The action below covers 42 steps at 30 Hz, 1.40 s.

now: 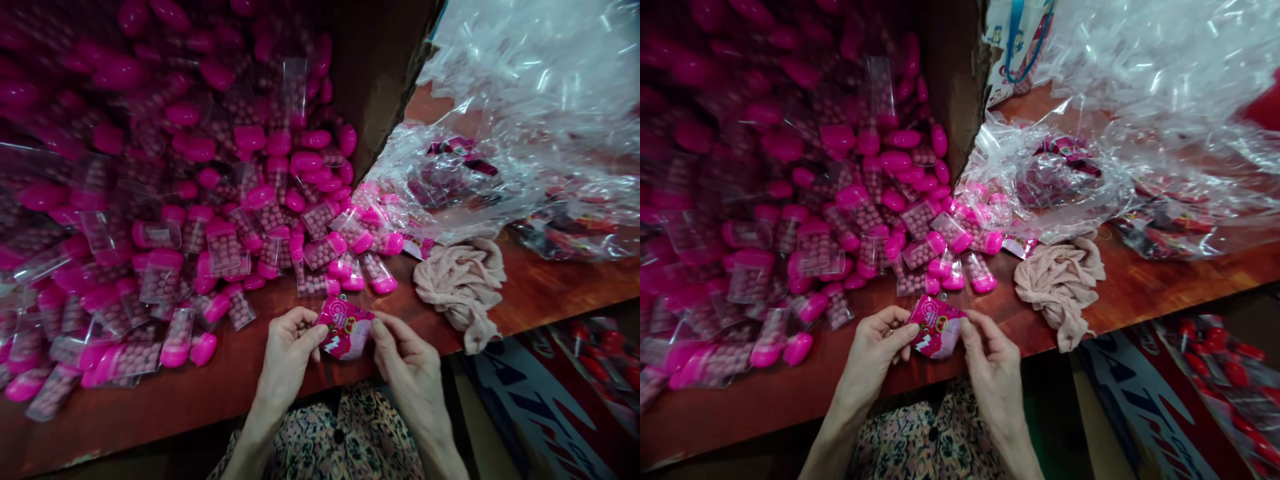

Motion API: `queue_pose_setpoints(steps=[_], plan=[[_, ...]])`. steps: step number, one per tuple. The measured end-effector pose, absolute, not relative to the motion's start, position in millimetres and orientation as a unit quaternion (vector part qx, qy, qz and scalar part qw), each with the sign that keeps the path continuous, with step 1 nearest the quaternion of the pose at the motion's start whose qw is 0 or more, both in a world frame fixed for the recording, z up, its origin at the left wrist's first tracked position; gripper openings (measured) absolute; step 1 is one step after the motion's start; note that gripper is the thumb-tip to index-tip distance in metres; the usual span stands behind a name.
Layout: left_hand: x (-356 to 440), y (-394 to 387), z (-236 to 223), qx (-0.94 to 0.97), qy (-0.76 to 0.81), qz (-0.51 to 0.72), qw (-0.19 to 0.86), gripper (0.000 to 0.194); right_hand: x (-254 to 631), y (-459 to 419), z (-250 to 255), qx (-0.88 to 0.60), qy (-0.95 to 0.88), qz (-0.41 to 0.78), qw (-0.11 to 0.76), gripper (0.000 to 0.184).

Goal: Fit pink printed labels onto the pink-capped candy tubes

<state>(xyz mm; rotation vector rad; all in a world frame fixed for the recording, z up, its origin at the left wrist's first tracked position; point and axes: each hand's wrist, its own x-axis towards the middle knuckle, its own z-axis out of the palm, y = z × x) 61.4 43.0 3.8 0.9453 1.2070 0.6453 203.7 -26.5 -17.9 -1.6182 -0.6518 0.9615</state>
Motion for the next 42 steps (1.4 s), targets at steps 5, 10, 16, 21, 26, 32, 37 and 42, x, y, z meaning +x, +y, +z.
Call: queue_pose_setpoints(steps=[5,10,16,21,26,32,37,42], plan=[[61,47,4,0.46,0.499,0.225,0.699,0.01,234,-24,-4,-0.712,-0.418,0.274,0.493,0.039],[68,43,6,0.498,0.472,0.197,0.7,0.008,230,-6,2,-0.658,-0.588,0.258,0.393,0.021],[66,47,5,0.436,0.512,0.227,0.704,0.016,206,-1,-4,-0.664,-0.569,0.183,0.449,0.018],[69,39,3,0.444,0.534,0.281,0.663,0.018,179,-10,-7,-0.65,-0.602,0.054,0.461,0.011],[77,25,6,0.457,0.525,0.293,0.656,0.022,180,-8,-15,-0.654,-0.602,0.064,0.455,0.02],[76,38,0,0.506,0.53,0.256,0.631,0.021,207,-6,-16,-0.692,-0.548,0.157,0.444,0.022],[77,47,-1,0.51,0.525,0.248,0.635,0.022,215,-10,-7,-0.656,-0.413,0.414,0.478,0.03],[84,48,-4,0.528,0.534,0.241,0.615,0.019,218,-12,-13,-0.666,-0.319,0.491,0.462,0.046]])
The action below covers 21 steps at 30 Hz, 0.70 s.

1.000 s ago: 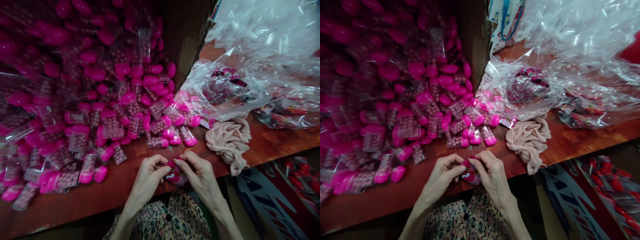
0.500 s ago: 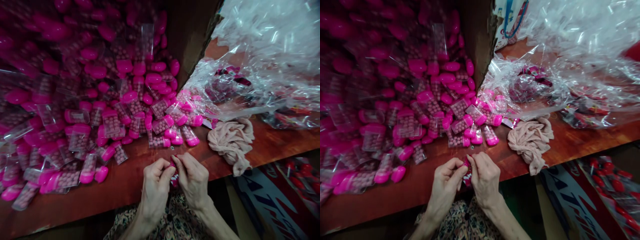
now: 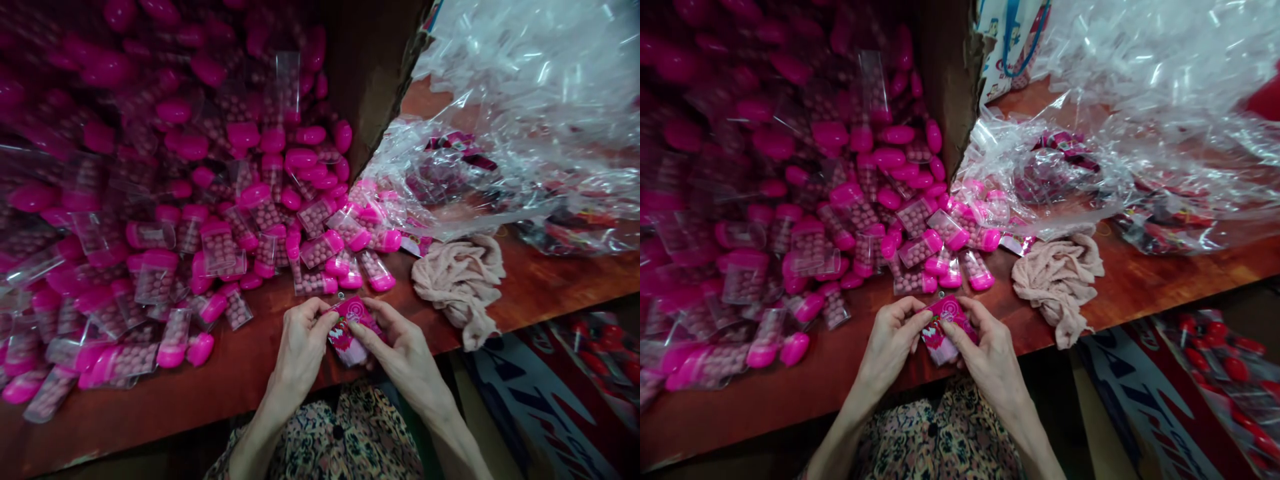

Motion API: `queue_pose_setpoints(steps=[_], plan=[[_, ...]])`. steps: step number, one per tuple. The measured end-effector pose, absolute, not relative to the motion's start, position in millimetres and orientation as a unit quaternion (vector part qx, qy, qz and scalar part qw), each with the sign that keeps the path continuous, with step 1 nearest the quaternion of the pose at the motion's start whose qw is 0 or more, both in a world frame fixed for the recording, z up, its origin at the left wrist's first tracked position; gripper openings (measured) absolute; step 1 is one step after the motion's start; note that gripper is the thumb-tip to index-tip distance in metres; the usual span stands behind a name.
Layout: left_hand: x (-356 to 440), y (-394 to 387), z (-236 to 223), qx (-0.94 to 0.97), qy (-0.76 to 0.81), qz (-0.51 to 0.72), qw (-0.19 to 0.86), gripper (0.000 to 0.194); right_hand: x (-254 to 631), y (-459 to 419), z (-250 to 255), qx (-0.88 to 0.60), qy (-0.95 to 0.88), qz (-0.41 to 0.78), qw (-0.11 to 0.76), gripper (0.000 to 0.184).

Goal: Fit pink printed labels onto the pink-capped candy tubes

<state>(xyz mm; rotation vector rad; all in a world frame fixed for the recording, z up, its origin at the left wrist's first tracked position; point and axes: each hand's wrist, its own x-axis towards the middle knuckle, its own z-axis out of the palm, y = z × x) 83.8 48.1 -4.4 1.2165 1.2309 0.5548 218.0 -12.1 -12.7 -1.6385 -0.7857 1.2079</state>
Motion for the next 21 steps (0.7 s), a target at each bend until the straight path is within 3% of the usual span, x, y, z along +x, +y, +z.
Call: queue_pose_setpoints(steps=[7,18,21], plan=[[94,43,-9,0.628,0.57,0.234,0.475,0.009,210,-19,-20,-0.753,-0.313,0.352,0.46,0.033],[94,46,-11,0.638,0.543,0.272,0.474,0.006,206,-21,-16,-0.775,-0.45,0.123,0.427,0.024],[96,45,-10,0.652,0.538,0.275,0.458,0.007,207,-19,-19,-0.771,-0.458,0.11,0.429,0.021]])
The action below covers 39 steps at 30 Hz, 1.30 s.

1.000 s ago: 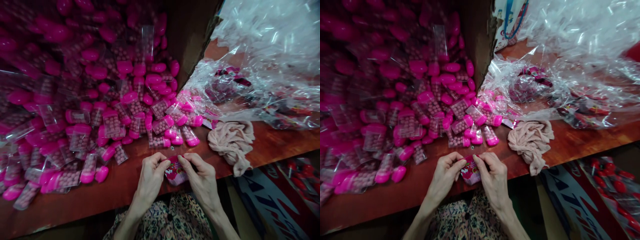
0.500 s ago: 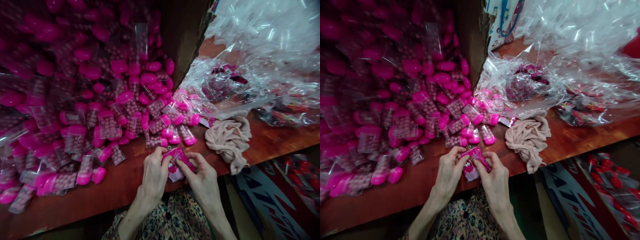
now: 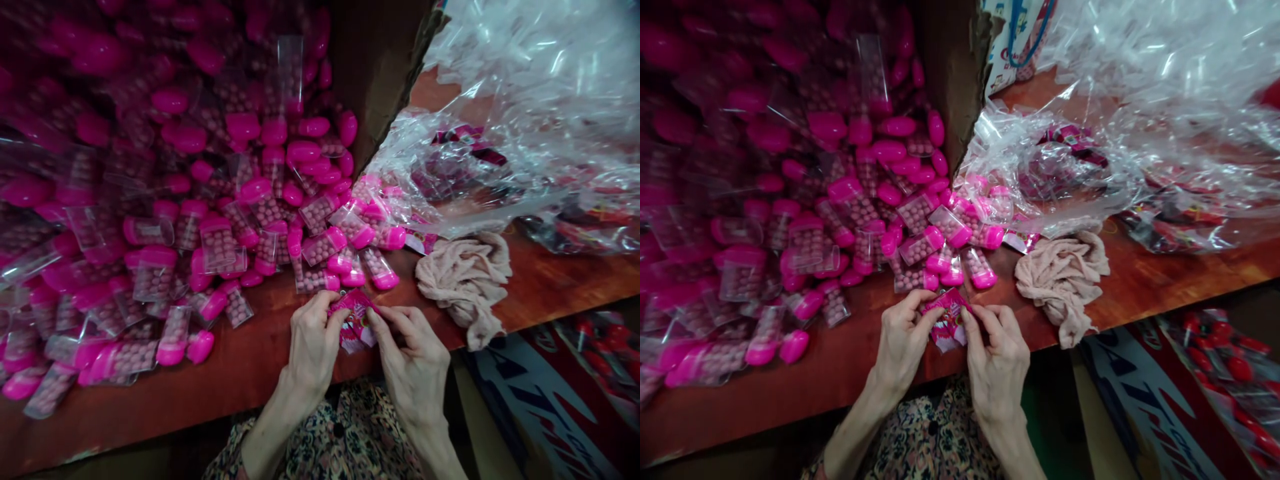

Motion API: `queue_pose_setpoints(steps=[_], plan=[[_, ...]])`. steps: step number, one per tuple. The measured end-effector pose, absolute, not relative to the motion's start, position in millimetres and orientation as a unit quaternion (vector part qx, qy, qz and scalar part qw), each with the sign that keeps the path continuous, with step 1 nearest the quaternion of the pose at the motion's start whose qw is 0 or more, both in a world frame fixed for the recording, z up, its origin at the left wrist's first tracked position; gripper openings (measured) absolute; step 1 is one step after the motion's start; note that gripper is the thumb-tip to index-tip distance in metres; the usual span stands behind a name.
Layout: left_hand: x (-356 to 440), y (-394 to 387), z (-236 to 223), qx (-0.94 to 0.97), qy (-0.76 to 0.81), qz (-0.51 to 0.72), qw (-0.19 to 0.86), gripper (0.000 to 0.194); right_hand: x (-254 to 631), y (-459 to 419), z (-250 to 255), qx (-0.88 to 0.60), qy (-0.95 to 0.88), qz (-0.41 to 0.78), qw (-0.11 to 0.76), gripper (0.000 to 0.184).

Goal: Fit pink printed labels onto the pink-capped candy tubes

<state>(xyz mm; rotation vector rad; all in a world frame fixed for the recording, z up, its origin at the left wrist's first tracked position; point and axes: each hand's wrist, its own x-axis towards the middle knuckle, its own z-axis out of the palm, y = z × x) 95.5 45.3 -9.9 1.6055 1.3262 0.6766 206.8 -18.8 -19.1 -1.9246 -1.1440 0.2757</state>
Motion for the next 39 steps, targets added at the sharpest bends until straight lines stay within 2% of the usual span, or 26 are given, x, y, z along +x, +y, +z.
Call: queue_pose_setpoints(steps=[8,13,18,25,33,36,39], plan=[[100,40,-14,0.712,0.51,0.302,0.376,0.014,215,-17,-28,-0.76,-0.447,0.085,0.464,0.016],[102,37,-21,0.75,0.507,0.305,0.295,0.021,218,-21,-33,-0.791,-0.385,0.085,0.468,0.021],[106,37,-24,0.773,0.469,0.347,0.248,0.016,222,-27,-35,-0.804,-0.351,0.087,0.473,0.024],[103,37,-23,0.769,0.431,0.391,0.265,0.02,227,-33,-36,-0.816,-0.323,0.094,0.47,0.032],[99,32,-24,0.757,0.408,0.423,0.284,0.023,231,-30,-29,-0.778,-0.224,0.129,0.573,0.026],[98,32,-17,0.698,0.429,0.458,0.345,0.017,227,-26,-18,-0.756,-0.208,0.168,0.597,0.025],[95,34,-4,0.585,0.456,0.455,0.493,0.021,218,-25,-9,-0.73,-0.23,0.238,0.598,0.019]])
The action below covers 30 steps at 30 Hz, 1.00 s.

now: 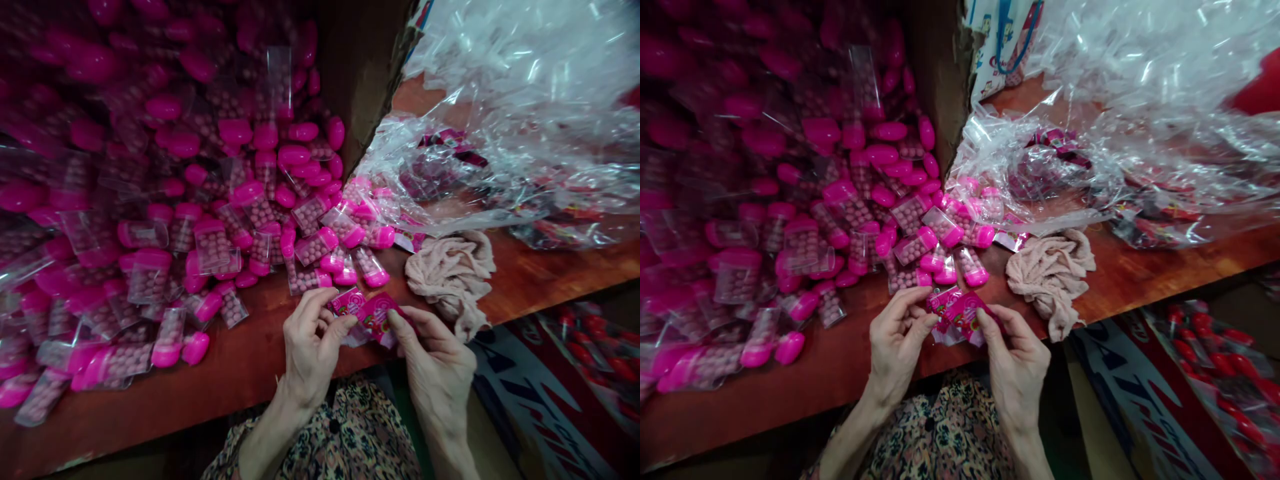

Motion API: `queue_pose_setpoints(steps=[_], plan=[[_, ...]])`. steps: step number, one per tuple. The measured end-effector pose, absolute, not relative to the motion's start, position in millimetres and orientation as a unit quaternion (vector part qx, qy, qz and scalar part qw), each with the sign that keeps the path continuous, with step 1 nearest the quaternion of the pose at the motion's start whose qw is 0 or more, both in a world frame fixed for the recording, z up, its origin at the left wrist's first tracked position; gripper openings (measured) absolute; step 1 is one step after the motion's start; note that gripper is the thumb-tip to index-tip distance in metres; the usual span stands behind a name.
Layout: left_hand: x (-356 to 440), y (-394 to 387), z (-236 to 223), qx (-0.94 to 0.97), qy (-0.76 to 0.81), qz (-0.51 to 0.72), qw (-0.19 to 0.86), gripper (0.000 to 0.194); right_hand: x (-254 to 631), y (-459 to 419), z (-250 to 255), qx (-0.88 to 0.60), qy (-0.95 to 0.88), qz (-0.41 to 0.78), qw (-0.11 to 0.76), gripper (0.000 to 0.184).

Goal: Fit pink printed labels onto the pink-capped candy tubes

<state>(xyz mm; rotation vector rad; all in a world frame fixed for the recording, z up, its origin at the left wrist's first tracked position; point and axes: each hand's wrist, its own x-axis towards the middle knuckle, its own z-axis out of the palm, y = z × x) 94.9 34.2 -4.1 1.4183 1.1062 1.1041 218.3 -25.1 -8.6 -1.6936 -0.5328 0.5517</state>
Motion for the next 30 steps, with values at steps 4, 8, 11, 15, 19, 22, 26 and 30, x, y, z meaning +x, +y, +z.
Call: queue_pose_setpoints(steps=[4,8,11,15,19,22,26,30], plan=[[88,37,11,0.48,0.431,0.377,0.664,0.013,201,-26,1,-0.691,-0.269,0.336,0.581,0.014],[76,38,11,0.407,0.468,0.396,0.677,0.009,187,-24,6,-0.664,-0.279,0.402,0.566,0.01],[66,38,5,0.385,0.502,0.425,0.647,0.009,180,-20,7,-0.643,-0.275,0.464,0.544,0.015],[56,37,-2,0.379,0.529,0.446,0.615,0.011,170,-14,3,-0.645,-0.314,0.454,0.528,0.013],[52,33,-5,0.394,0.536,0.458,0.589,0.018,161,-10,-2,-0.661,-0.398,0.367,0.52,0.013],[50,30,-5,0.396,0.554,0.467,0.564,0.031,154,-9,-2,-0.649,-0.452,0.345,0.505,0.019],[44,29,-1,0.412,0.561,0.481,0.533,0.036,152,-7,1,-0.64,-0.477,0.361,0.483,0.024],[33,33,-1,0.368,0.543,0.503,0.563,0.023,152,-2,5,-0.638,-0.44,0.419,0.473,0.029]])
